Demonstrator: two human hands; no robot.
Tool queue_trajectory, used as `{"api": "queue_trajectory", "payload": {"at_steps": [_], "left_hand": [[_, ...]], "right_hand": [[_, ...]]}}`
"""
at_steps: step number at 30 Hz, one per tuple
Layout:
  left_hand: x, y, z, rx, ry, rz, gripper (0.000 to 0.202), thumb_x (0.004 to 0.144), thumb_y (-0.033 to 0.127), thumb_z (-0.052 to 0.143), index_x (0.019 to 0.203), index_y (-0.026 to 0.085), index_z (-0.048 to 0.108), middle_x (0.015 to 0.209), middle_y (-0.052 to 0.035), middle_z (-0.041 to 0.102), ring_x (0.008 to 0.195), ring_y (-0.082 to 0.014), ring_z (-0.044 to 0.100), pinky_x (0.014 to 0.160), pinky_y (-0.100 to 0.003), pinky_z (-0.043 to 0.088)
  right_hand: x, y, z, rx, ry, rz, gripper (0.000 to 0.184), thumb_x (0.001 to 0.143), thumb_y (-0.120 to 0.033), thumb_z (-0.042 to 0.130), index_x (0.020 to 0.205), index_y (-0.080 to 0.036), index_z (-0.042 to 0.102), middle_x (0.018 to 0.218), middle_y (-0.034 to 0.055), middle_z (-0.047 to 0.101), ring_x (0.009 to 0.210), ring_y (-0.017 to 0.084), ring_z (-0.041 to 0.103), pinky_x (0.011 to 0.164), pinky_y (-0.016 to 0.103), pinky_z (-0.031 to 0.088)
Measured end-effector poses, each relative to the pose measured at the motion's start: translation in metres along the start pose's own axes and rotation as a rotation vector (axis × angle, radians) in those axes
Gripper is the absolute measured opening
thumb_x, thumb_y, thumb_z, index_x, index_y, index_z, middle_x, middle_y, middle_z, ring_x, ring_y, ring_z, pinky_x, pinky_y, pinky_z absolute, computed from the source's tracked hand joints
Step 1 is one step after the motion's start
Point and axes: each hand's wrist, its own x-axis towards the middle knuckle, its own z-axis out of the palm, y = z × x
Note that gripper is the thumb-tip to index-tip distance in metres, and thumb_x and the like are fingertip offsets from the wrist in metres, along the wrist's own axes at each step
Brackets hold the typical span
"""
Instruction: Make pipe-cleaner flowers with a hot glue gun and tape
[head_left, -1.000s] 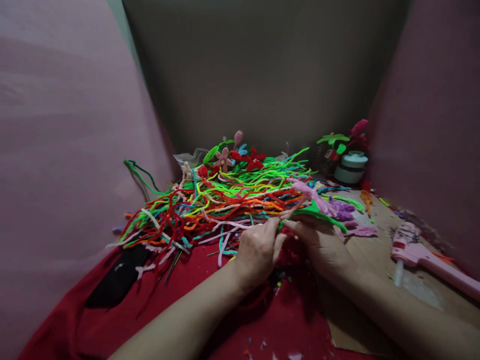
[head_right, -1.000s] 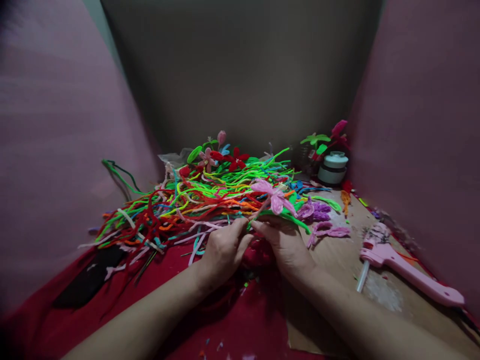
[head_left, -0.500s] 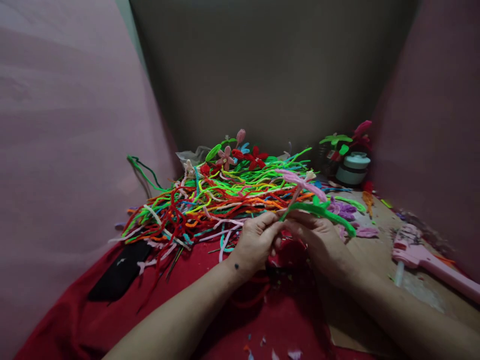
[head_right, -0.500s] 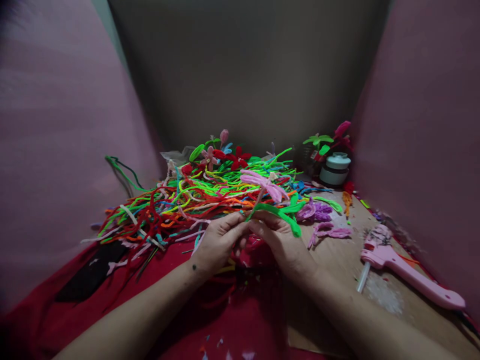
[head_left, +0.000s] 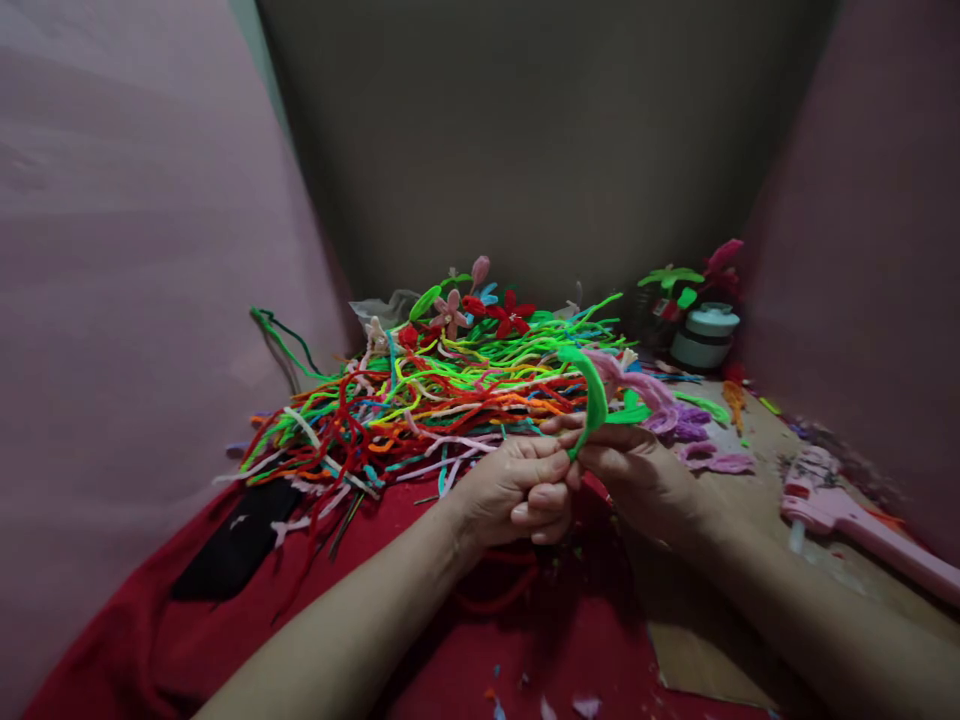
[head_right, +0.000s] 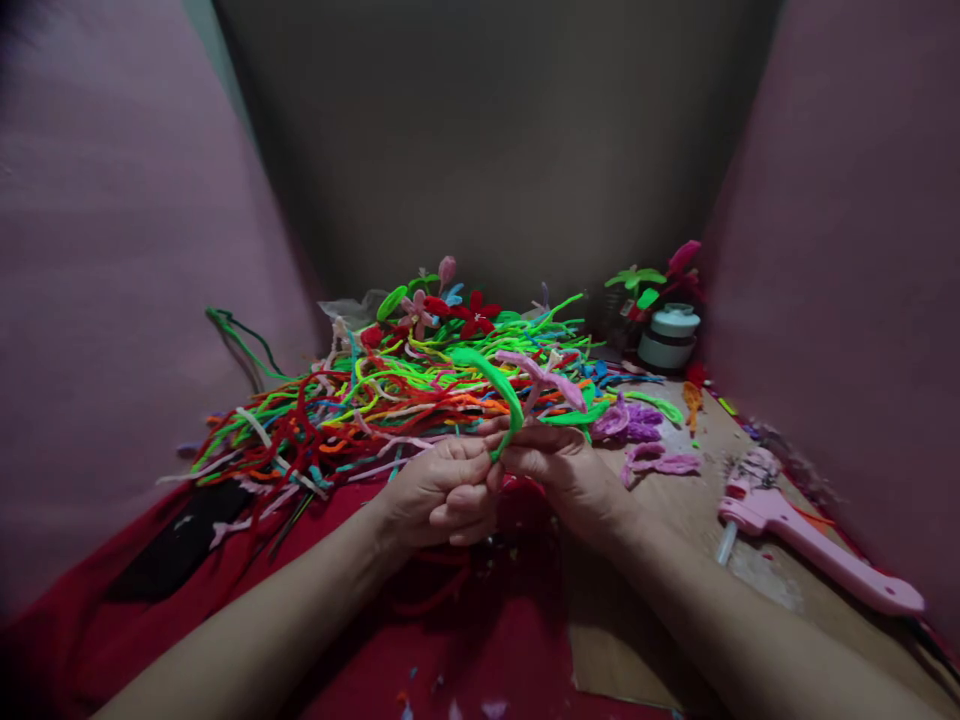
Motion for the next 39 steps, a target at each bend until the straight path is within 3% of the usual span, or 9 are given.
{"api": "queue_trajectory", "payload": {"at_steps": [3, 6, 9, 13, 16, 19, 27, 34, 39], "left_hand": [[0.001, 0.0, 0.003, 0.45, 0.217, 0.082, 0.026, 0.086, 0.036, 0.046, 0.072, 0.015, 0.052, 0.044, 0.0079, 0.038, 0.032, -0.0041, 0.028, 0.038, -0.018, 0.03], [0.002, -0.007, 0.004, 1.145, 0.496, 0.312, 0.026, 0.088, 0.034, 0.042, 0.074, 0.016, 0.055, 0.059, 0.0007, 0.055, 0.051, -0.0098, 0.05, 0.052, -0.021, 0.039], [0.002, -0.016, 0.001, 1.715, 0.568, 0.477, 0.021, 0.088, 0.029, 0.042, 0.09, 0.015, 0.057, 0.074, -0.007, 0.064, 0.066, -0.0169, 0.059, 0.061, -0.027, 0.044], [0.002, -0.022, -0.006, 1.954, 0.596, 0.534, 0.021, 0.088, 0.017, 0.038, 0.09, 0.013, 0.058, 0.065, -0.0075, 0.064, 0.057, -0.0168, 0.058, 0.053, -0.025, 0.04], [0.002, -0.021, -0.008, 1.882, 0.606, 0.52, 0.02, 0.088, 0.018, 0.038, 0.088, 0.015, 0.058, 0.064, -0.0046, 0.063, 0.054, -0.0141, 0.056, 0.052, -0.023, 0.037], [0.001, -0.017, -0.004, 1.641, 0.634, 0.469, 0.018, 0.088, 0.022, 0.041, 0.084, 0.018, 0.058, 0.064, -0.0008, 0.06, 0.054, -0.0108, 0.051, 0.054, -0.021, 0.036], [0.004, -0.009, 0.005, 0.985, 0.575, 0.335, 0.02, 0.085, 0.027, 0.045, 0.071, 0.017, 0.055, 0.056, 0.0048, 0.043, 0.051, -0.0068, 0.039, 0.05, -0.019, 0.031], [0.004, -0.002, 0.015, 0.539, 0.517, 0.204, 0.021, 0.079, 0.031, 0.054, 0.065, 0.015, 0.054, 0.049, 0.0064, 0.043, 0.038, -0.0031, 0.032, 0.038, -0.017, 0.023], [0.005, -0.005, 0.007, 0.305, 0.376, 0.152, 0.022, 0.078, 0.033, 0.059, 0.068, 0.014, 0.055, 0.046, 0.0069, 0.044, 0.034, -0.0014, 0.032, 0.037, -0.016, 0.02]], "right_hand": [[0.002, 0.002, 0.001, 0.011, 0.054, 0.024, 0.012, 0.072, -0.022, 0.068, 0.081, -0.024, 0.074, 0.081, 0.0011, 0.072, 0.077, 0.018, 0.063, 0.078, 0.033, 0.045], [0.002, 0.008, -0.001, 0.046, 0.123, 0.038, 0.017, 0.069, -0.025, 0.07, 0.086, -0.023, 0.073, 0.083, 0.0008, 0.072, 0.074, 0.018, 0.063, 0.075, 0.032, 0.046], [0.0, 0.01, 0.0, 0.071, 0.163, 0.05, 0.021, 0.066, -0.026, 0.073, 0.087, -0.023, 0.073, 0.084, 0.0012, 0.072, 0.075, 0.019, 0.063, 0.073, 0.033, 0.047], [0.0, 0.008, 0.004, -0.017, 0.178, 0.085, 0.024, 0.067, -0.028, 0.073, 0.09, -0.022, 0.073, 0.078, 0.001, 0.072, 0.066, 0.017, 0.062, 0.068, 0.031, 0.047], [0.001, 0.006, 0.006, -0.058, 0.17, 0.086, 0.024, 0.069, -0.028, 0.071, 0.092, -0.022, 0.072, 0.081, 0.0013, 0.072, 0.071, 0.017, 0.062, 0.074, 0.032, 0.046], [0.001, 0.005, 0.005, -0.052, 0.148, 0.064, 0.024, 0.07, -0.028, 0.07, 0.093, -0.022, 0.071, 0.086, 0.0024, 0.071, 0.081, 0.019, 0.062, 0.08, 0.033, 0.045], [-0.003, -0.009, 0.009, -0.338, 0.141, 0.008, 0.01, 0.076, -0.03, 0.065, 0.077, -0.022, 0.072, 0.065, -0.004, 0.062, 0.061, 0.011, 0.053, 0.062, 0.023, 0.042], [-0.001, -0.005, 0.005, -0.099, 0.03, 0.095, 0.019, 0.074, -0.027, 0.065, 0.092, -0.026, 0.072, 0.076, -0.0002, 0.069, 0.07, 0.017, 0.061, 0.07, 0.031, 0.047], [-0.001, 0.002, -0.001, -0.003, 0.04, 0.102, 0.03, 0.075, -0.026, 0.067, 0.104, -0.025, 0.068, 0.085, 0.0023, 0.07, 0.074, 0.018, 0.063, 0.074, 0.035, 0.048]]}}
